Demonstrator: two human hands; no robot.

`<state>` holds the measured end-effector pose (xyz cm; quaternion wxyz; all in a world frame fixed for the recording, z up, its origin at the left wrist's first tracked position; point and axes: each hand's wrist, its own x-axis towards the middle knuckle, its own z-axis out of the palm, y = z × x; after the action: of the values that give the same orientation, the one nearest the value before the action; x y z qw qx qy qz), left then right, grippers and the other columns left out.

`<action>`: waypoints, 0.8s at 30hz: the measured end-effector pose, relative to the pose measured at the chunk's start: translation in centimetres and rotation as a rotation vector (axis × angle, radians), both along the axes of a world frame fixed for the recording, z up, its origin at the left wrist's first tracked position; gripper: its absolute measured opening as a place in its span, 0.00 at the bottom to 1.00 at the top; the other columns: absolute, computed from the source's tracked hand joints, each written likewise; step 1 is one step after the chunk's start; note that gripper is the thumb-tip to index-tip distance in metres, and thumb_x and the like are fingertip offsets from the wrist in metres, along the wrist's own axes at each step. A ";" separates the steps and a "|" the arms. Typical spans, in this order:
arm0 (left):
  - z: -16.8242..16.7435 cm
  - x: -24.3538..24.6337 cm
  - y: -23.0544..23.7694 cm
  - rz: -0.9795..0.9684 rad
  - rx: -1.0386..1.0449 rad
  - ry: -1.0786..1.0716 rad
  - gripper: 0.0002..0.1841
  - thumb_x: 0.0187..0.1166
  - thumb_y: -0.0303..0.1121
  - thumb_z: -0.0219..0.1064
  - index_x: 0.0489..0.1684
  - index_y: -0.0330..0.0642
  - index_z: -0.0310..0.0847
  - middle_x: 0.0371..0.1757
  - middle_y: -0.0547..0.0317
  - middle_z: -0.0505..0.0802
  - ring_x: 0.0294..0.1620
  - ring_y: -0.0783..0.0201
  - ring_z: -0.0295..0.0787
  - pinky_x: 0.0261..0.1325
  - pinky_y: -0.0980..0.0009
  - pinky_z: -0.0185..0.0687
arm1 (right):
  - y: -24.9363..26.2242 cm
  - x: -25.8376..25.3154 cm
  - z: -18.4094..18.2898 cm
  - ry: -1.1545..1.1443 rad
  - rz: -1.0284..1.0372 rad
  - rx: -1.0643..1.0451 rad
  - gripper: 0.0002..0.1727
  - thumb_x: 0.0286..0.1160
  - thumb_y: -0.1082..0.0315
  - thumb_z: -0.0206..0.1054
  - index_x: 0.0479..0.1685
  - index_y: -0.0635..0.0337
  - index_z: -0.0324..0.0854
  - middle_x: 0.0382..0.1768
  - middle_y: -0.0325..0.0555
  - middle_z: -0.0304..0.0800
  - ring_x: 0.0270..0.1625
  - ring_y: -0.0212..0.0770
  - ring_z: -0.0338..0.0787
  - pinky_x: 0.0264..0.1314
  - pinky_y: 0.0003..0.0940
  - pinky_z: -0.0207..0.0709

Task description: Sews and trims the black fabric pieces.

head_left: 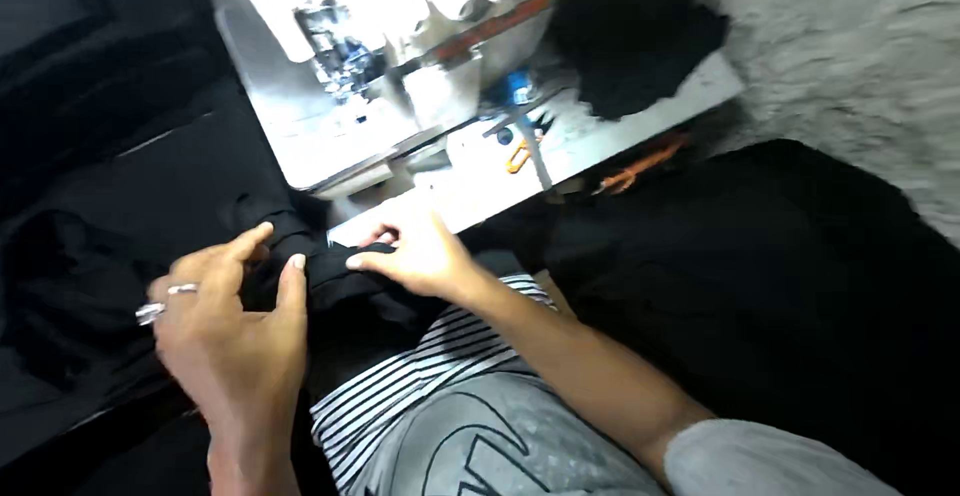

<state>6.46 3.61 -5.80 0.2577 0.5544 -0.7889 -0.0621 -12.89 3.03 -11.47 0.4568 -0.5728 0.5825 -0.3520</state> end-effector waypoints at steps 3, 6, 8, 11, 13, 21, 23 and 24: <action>3.1 -9.5 1.0 -0.290 0.011 0.091 0.13 0.76 0.37 0.71 0.53 0.43 0.92 0.52 0.50 0.93 0.53 0.53 0.89 0.54 0.50 0.81 | 1.3 2.1 -3.8 -0.050 -0.119 -0.079 0.12 0.65 0.63 0.83 0.46 0.51 0.91 0.36 0.35 0.92 0.40 0.31 0.89 0.47 0.35 0.83; 1.0 -17.5 -2.5 -0.633 0.374 -0.032 0.14 0.75 0.47 0.76 0.54 0.55 0.93 0.55 0.66 0.94 0.54 0.63 0.90 0.54 0.55 0.86 | 0.1 5.2 -10.8 -0.302 -0.272 -0.543 0.18 0.66 0.62 0.83 0.50 0.60 0.88 0.32 0.39 0.91 0.33 0.27 0.88 0.35 0.21 0.82; -1.3 -20.8 -4.0 -0.646 0.405 -0.118 0.19 0.72 0.44 0.80 0.57 0.46 0.90 0.60 0.51 0.90 0.58 0.49 0.89 0.55 0.47 0.86 | 1.0 3.7 -3.5 -0.274 -0.266 -0.220 0.16 0.65 0.68 0.83 0.50 0.64 0.91 0.31 0.46 0.94 0.33 0.33 0.90 0.42 0.30 0.85; -3.8 -22.8 -4.3 -0.571 0.317 -0.233 0.19 0.72 0.38 0.79 0.58 0.41 0.88 0.66 0.43 0.85 0.63 0.42 0.85 0.56 0.46 0.85 | 1.5 3.6 -3.8 -0.176 -0.246 -0.498 0.10 0.69 0.68 0.77 0.42 0.66 0.94 0.26 0.47 0.94 0.27 0.32 0.89 0.35 0.27 0.84; -4.3 -23.0 -3.6 -0.513 0.266 -0.292 0.15 0.74 0.31 0.74 0.57 0.41 0.88 0.68 0.42 0.85 0.61 0.41 0.85 0.53 0.46 0.85 | 1.4 3.3 -4.1 -0.192 -0.201 -0.541 0.10 0.71 0.72 0.76 0.45 0.69 0.93 0.34 0.53 0.96 0.35 0.41 0.95 0.45 0.36 0.88; -3.5 -21.3 -3.2 -0.335 0.445 -0.163 0.24 0.72 0.38 0.76 0.65 0.43 0.74 0.39 0.47 0.89 0.37 0.46 0.91 0.33 0.47 0.86 | -0.4 4.3 -8.9 -0.313 -0.208 -0.662 0.14 0.65 0.73 0.80 0.49 0.70 0.89 0.42 0.51 0.95 0.43 0.36 0.95 0.50 0.31 0.91; -1.9 -19.0 -2.2 -0.336 0.457 -0.134 0.24 0.69 0.39 0.76 0.64 0.48 0.77 0.31 0.59 0.89 0.31 0.58 0.88 0.31 0.55 0.84 | 0.0 3.9 -6.4 -0.462 -0.220 -0.532 0.15 0.59 0.78 0.80 0.45 0.77 0.87 0.42 0.55 0.94 0.42 0.35 0.94 0.50 0.27 0.89; -0.6 -18.1 -1.7 -0.370 0.457 -0.096 0.20 0.70 0.39 0.76 0.59 0.51 0.79 0.28 0.65 0.87 0.28 0.64 0.86 0.30 0.60 0.82 | 0.4 3.2 -4.4 -0.548 -0.245 -0.330 0.16 0.56 0.82 0.80 0.44 0.76 0.86 0.41 0.51 0.94 0.42 0.32 0.93 0.50 0.25 0.89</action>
<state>-11.69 1.90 -6.40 0.0729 0.4470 -0.8536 -0.2575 -9.68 3.40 -15.88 0.4518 -0.4488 0.4376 -0.6348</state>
